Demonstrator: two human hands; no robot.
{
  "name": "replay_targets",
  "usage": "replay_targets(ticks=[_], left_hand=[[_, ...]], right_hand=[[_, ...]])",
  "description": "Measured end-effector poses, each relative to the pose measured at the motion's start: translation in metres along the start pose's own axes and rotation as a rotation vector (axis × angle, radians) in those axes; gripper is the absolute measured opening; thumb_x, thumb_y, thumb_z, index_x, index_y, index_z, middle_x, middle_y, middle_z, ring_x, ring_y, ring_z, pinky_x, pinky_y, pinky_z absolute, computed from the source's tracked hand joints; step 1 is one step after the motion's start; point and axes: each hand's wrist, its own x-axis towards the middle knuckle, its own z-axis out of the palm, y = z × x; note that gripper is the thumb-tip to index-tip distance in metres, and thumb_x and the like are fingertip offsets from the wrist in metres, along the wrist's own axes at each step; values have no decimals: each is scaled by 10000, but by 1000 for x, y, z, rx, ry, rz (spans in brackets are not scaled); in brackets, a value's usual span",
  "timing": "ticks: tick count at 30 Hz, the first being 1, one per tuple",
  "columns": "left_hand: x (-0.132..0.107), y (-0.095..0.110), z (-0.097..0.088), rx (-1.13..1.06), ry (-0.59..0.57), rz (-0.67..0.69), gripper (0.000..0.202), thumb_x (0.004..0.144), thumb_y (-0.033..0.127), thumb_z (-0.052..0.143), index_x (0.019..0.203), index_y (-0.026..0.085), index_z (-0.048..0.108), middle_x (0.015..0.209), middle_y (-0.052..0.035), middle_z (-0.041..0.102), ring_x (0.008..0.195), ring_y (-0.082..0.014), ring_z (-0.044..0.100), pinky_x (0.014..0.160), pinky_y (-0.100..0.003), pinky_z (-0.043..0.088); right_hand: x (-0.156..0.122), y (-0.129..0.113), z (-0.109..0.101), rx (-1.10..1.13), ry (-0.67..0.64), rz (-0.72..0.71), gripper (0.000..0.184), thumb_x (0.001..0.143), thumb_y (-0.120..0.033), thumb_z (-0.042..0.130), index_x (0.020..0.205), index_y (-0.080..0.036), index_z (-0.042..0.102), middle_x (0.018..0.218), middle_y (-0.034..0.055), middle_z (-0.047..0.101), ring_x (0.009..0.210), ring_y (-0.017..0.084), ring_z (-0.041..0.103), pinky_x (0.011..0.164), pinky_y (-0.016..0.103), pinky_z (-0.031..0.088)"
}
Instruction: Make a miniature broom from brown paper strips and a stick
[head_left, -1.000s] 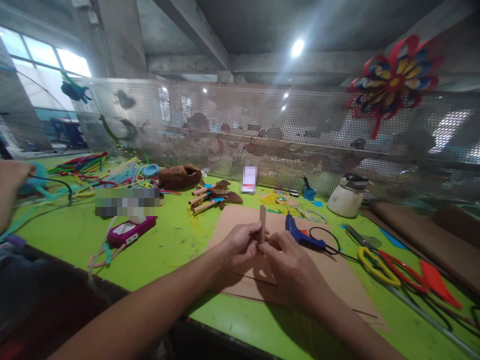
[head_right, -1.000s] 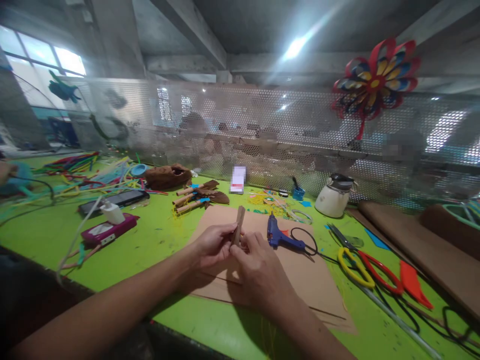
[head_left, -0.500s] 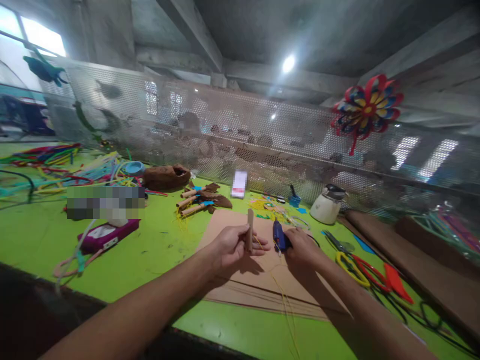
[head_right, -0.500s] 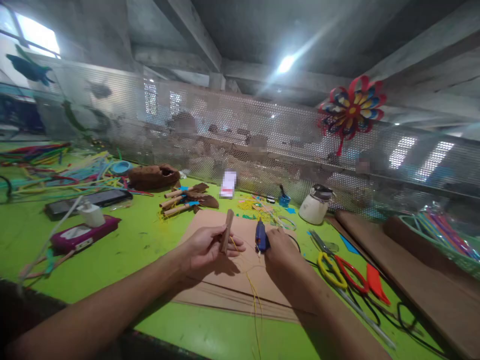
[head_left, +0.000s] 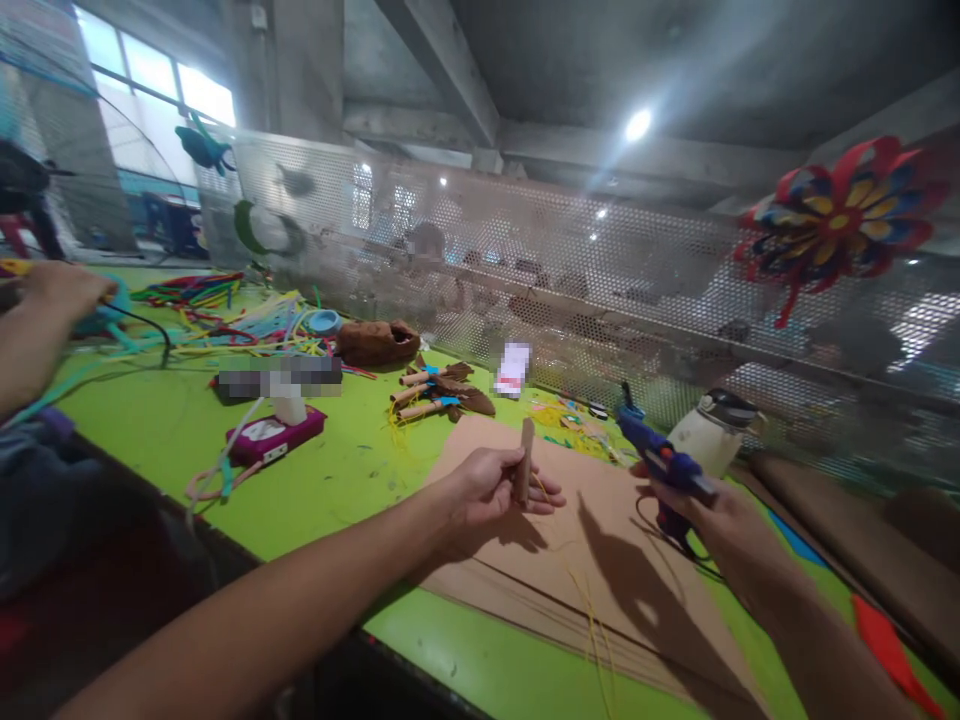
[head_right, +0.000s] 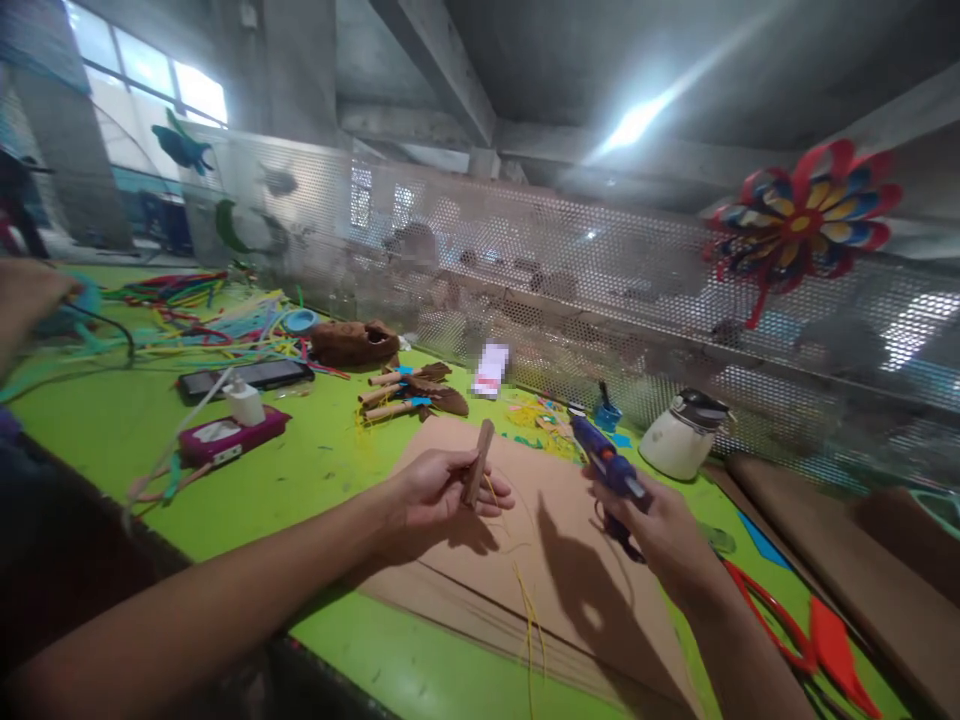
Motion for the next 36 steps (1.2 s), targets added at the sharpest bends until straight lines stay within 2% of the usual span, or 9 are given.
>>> replay_targets(ticks=[2,4,7,11,19,25,31,36], left_hand=[[1,-1,-1,-22,-18,5,393,915,238,272,786,30,578,779,-212,668,774,-268,672,837,-419,460],[3,-1,-2,-32,-22,3,394,917,241,281,804,13,582,759,-207,666,766,-268,673,818,-407,468],[5,-2,-2,-27,-4,-19,392,919,234,284,827,-6,581,732,-213,660,738,-267,677,801,-404,472],[7,-5,-3,-31,-19,2,372,914,227,298,829,-2,578,747,-215,658,747,-279,680,828,-424,458],[3,-8,-2,9,-53,-26,479,927,281,265,921,-55,607,802,-242,661,782,-278,662,849,-425,423],[2,-9,-1,18,-73,-24,473,917,284,292,958,-62,612,809,-241,663,794,-274,651,863,-424,405],[1,-8,0,27,-60,-23,458,909,290,320,876,-42,634,790,-221,667,794,-274,651,863,-420,411],[0,-7,2,45,-33,-39,434,913,283,316,889,-13,632,797,-211,669,786,-262,649,834,-405,426]], right_hand=[[-14,-18,2,163,-170,8,431,816,-507,528,1030,-147,628,981,122,645,848,246,603,579,282,464],[-24,-31,9,168,-311,-19,410,842,-512,502,983,-156,648,921,107,646,704,178,573,522,249,429],[-31,-42,20,104,-398,-45,404,859,-518,480,860,-154,656,749,49,593,527,93,443,456,217,352],[-31,-44,25,97,-367,-33,438,874,-533,439,799,-147,631,693,19,534,497,74,408,439,204,336],[-27,-41,29,78,-376,-53,449,886,-543,409,808,-152,615,730,28,579,512,75,440,459,206,360],[-27,-41,30,79,-369,-60,435,895,-526,408,807,-150,607,738,27,580,512,73,440,461,209,356],[-27,-43,31,81,-363,-59,435,894,-525,409,809,-148,609,744,32,583,524,79,440,470,213,365],[-27,-45,30,36,-372,-80,440,906,-520,377,840,-151,608,782,51,601,552,97,473,491,223,390]])
